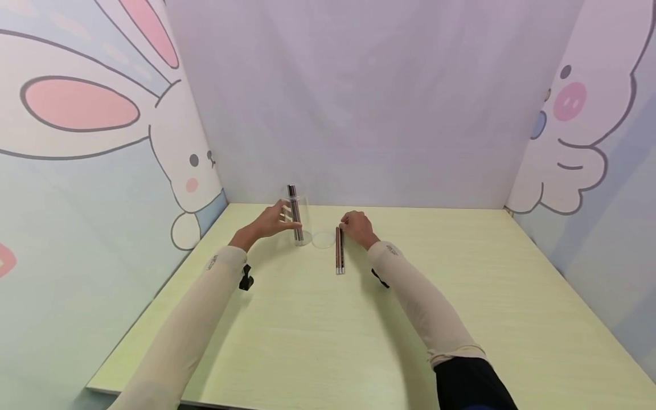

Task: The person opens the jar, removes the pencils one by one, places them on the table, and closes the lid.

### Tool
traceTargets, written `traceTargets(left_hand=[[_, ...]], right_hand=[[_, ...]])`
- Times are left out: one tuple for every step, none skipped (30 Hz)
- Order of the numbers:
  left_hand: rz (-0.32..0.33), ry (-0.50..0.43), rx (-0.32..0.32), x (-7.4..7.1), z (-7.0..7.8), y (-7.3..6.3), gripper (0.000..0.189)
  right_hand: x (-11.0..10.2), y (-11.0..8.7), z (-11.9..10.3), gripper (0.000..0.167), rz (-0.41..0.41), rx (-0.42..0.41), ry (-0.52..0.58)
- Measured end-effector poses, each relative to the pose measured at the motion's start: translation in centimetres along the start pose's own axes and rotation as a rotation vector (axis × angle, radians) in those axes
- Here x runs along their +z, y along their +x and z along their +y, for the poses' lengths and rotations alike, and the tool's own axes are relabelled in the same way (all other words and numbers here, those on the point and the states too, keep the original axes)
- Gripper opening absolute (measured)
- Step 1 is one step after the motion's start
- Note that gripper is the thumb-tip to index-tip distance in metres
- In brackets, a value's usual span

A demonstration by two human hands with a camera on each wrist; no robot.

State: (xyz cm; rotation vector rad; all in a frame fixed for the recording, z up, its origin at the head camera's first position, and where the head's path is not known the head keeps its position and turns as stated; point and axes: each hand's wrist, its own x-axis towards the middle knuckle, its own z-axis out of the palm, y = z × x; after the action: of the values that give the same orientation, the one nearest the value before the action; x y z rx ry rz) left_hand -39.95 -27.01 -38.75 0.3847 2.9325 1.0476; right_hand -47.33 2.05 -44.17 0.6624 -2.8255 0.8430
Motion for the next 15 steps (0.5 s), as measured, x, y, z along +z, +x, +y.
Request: traceTargets(left_hand=[[0.000,-0.003,0.000,0.0,0.0,0.0,0.087],[0.000,-0.004,0.000,0.0,0.1,-0.1,0.087],[-0.001,-0.004,0.000,0.0,0.1,-0.1,0.086],[-0.001,-0.004,0.000,0.0,0.1,-0.1,0.086],[-0.002,-0.004,0.001,0.0,0.1,-0.1,0.086],[-0.001,-0.003,0.002,0.0,0.2,-0.1,0.086],[-0.001,-0.003,0.003,0.0,0.1,-0.1,0.086],[-0.002,-0.003,0.004,0.0,0.1,0.0,0.085],[-0.002,-0.004,0.003,0.0,0.1,0.0,0.085],[-0.001,-0.007,0.002,0.0,0.1,0.0,0.085],[-0.002,-0.009,0.002,0.0,0.0,0.0,0.085],[-0.002,-0.010,0.000,0.1,0.0,0.1,0.086],[-0.003,-0.012,0.000,0.1,0.0,0.1,0.086],[-0.004,-0.014,-0.001,0.1,0.0,0.1,0.086],[-0.005,-0.013,-0.002,0.1,0.0,0.1,0.086]], right_hand=[[-0.2,0.0,-0.1,0.025,0.002,-0.003,-0.003],[-0.4,0.1,-0.2,0.025,0.005,-0.009,-0.007],[-0.7,0.1,-0.3,0.026,0.007,-0.017,-0.007],[-1.0,0.2,-0.5,0.027,0.009,-0.022,-0.007],[-1.3,0.2,-0.7,0.027,0.013,-0.032,-0.011],[-1.7,0.3,-0.9,0.027,0.018,-0.041,-0.013],[-2.0,0.4,-1.2,0.027,0.024,-0.051,-0.011],[-2.4,0.5,-1.4,0.027,0.031,-0.059,-0.001],[-2.7,0.6,-1.6,0.026,0.037,-0.070,0.006],[-3.1,0.8,-1.9,0.026,0.041,-0.081,0.011],[-3.5,0.9,-2.2,0.026,0.044,-0.091,0.016],[-3.8,1.1,-2.4,0.026,0.048,-0.102,0.021],[-4.2,1.3,-2.7,0.026,0.048,-0.107,0.026],[-4.6,1.5,-3.0,0.026,0.049,-0.114,0.029],[-4.9,1.6,-3.3,0.027,0.049,-0.122,0.023]])
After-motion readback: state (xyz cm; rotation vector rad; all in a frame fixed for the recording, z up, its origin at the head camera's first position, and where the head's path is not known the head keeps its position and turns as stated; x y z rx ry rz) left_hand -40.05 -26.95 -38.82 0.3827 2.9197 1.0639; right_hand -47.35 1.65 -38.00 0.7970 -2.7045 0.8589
